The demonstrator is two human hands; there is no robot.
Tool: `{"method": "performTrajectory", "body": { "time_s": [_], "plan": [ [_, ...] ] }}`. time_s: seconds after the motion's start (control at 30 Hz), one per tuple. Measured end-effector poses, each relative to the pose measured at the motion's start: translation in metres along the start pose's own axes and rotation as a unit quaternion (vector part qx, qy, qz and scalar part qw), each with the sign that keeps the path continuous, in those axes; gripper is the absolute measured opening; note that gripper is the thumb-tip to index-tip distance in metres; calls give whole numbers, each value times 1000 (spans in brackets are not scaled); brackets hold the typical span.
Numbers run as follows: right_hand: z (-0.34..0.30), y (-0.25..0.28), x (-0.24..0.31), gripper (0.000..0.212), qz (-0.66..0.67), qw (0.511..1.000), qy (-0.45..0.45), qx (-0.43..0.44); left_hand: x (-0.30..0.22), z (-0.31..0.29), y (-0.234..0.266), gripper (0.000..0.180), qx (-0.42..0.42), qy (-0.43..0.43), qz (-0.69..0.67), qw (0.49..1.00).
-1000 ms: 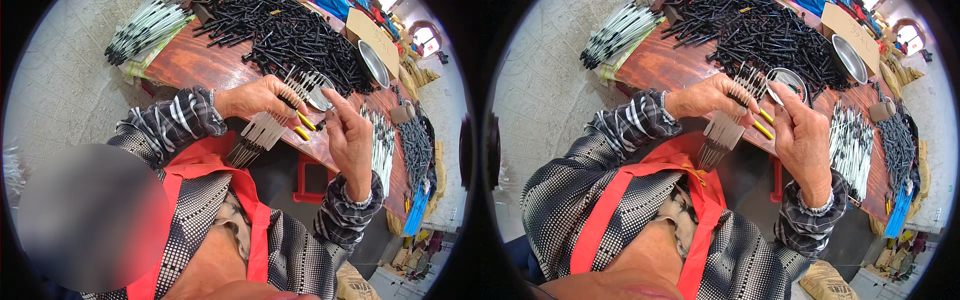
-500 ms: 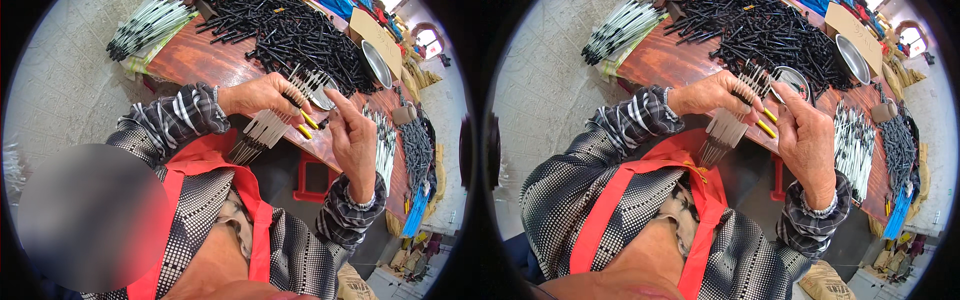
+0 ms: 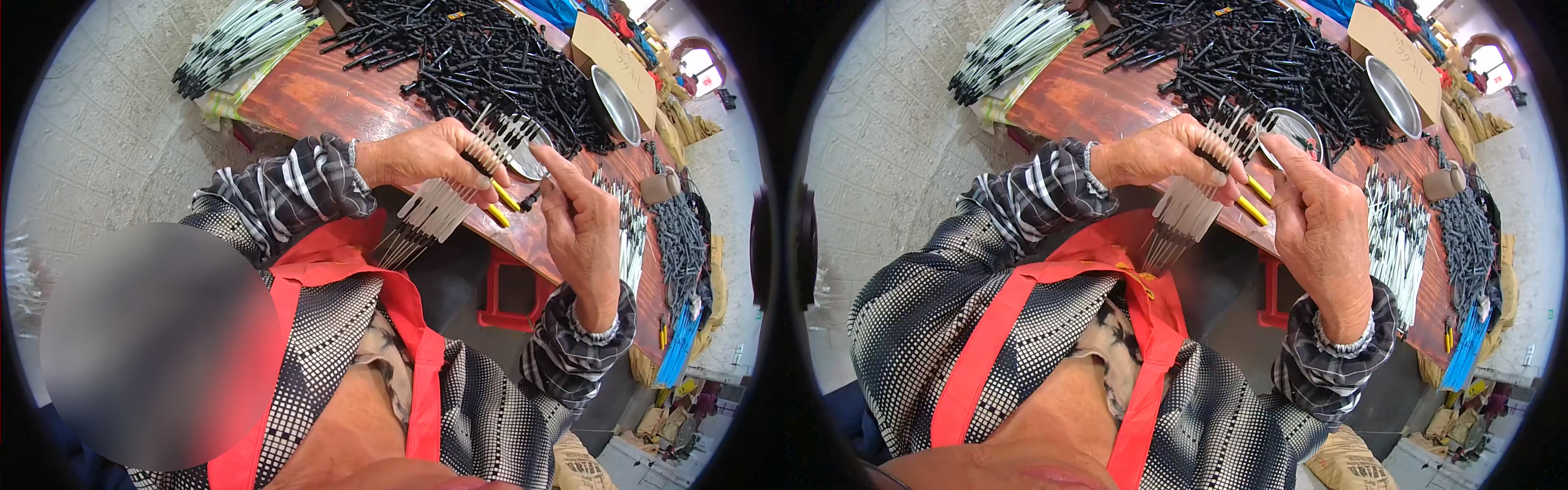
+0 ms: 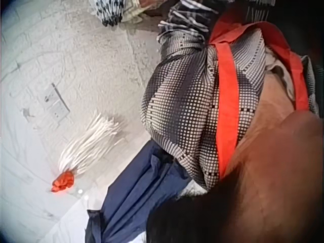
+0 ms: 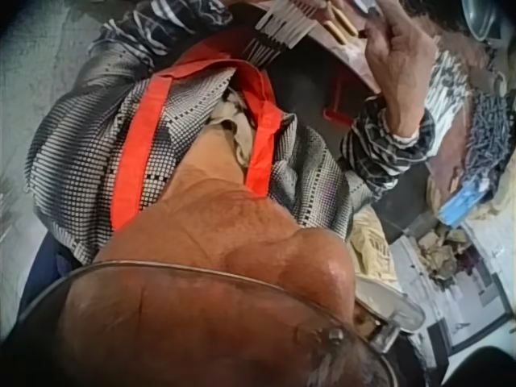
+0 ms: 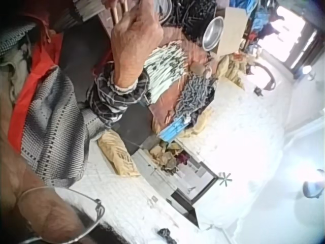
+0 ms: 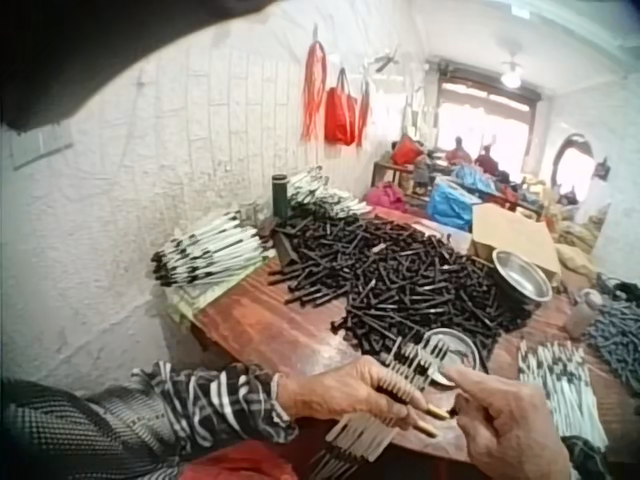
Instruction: The person weaves wire through a bundle of tipped rods by hand, spreads them out, and handles plastic components from the table.
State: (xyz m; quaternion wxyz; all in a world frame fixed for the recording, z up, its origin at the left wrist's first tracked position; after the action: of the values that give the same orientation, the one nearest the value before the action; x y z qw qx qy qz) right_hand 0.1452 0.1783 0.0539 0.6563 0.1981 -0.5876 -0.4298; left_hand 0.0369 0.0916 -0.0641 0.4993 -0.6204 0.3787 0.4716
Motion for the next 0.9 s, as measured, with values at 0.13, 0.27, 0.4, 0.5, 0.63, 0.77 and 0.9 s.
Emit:
{"method": "performTrajectory", "body": {
  "time_s": [0.13, 0.27, 0.4, 0.5, 0.63, 0.77, 0.9],
  "plan": [
    [-1, -1, 1, 37, 8, 1000, 18, -8, -2, 0, -2, 22, 2, -3, 4, 1000],
    [0, 1, 1, 37, 5, 999, 31, -19, -2, 2, -3, 23, 6, -8, 10, 1000],
    [2, 7, 14, 35, -97, 993, 73, -17, -4, 0, -3, 23, 10, -8, 5, 1000],
    [6, 6, 19, 34, -144, 985, 98, -8, -4, -5, -3, 25, 8, -4, -3, 1000],
    [7, 6, 15, 33, -78, 991, 104, -25, 1, -1, -5, 26, 20, 0, -45, 999],
    [9, 4, 8, 30, -27, 991, 111, -74, 1, -2, -2, 26, 10, 16, -63, 998],
    [10, 2, 10, 29, -54, 986, 131, -90, -3, -2, 1, 25, 9, 15, -61, 998]
  ]
}}
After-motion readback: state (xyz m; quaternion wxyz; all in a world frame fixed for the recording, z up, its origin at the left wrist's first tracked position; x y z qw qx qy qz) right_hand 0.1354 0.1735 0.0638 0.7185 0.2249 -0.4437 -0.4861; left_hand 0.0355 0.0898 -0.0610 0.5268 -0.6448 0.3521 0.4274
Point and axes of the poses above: each hand's wrist, its own z-axis towards the middle knuckle, its own y-axis out of the back of the hand, x = y × z, the point moved 8 cm from there along z, towards the middle knuckle, and after that the axes turned 2 degrees about -x, right-handed, at the moved point
